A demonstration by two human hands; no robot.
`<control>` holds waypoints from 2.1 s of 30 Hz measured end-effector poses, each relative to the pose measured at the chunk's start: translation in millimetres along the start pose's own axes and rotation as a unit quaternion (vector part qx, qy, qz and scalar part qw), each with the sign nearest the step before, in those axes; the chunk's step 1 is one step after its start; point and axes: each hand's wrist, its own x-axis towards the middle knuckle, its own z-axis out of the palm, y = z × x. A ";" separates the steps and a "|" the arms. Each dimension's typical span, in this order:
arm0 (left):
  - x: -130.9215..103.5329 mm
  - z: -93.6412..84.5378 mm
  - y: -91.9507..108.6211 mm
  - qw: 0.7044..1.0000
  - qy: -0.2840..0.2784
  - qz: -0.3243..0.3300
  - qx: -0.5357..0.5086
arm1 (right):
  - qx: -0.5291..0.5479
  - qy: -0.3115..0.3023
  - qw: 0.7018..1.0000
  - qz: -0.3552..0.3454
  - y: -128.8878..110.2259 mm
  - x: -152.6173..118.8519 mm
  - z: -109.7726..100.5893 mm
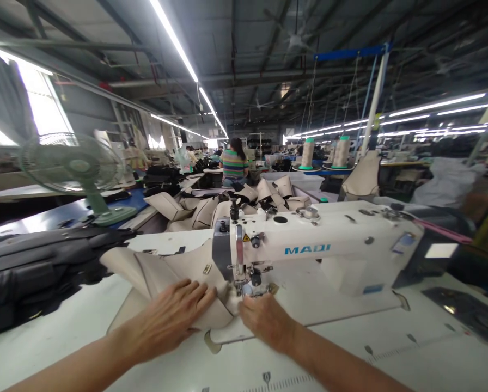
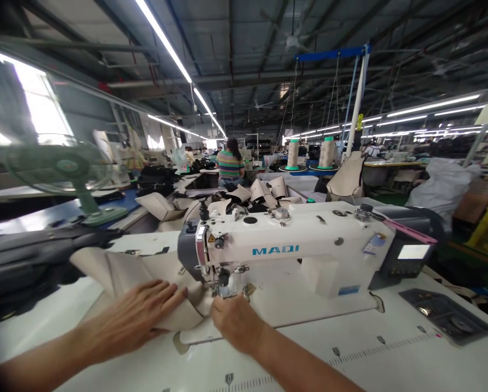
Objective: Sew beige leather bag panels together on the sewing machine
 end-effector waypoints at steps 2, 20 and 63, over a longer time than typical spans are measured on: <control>-4.8 1.9 6.4 1.000 0.010 0.002 0.005 | -0.013 0.001 1.000 -0.015 -0.8 -1.7 -1.9; -2.1 -12.2 50.2 0.981 0.083 -0.014 0.175 | -0.069 0.074 0.994 0.040 -15.2 -22.4 25.0; 50.8 25.6 28.5 0.988 0.010 -0.032 0.150 | -0.089 0.104 0.989 0.054 -9.7 -13.2 36.0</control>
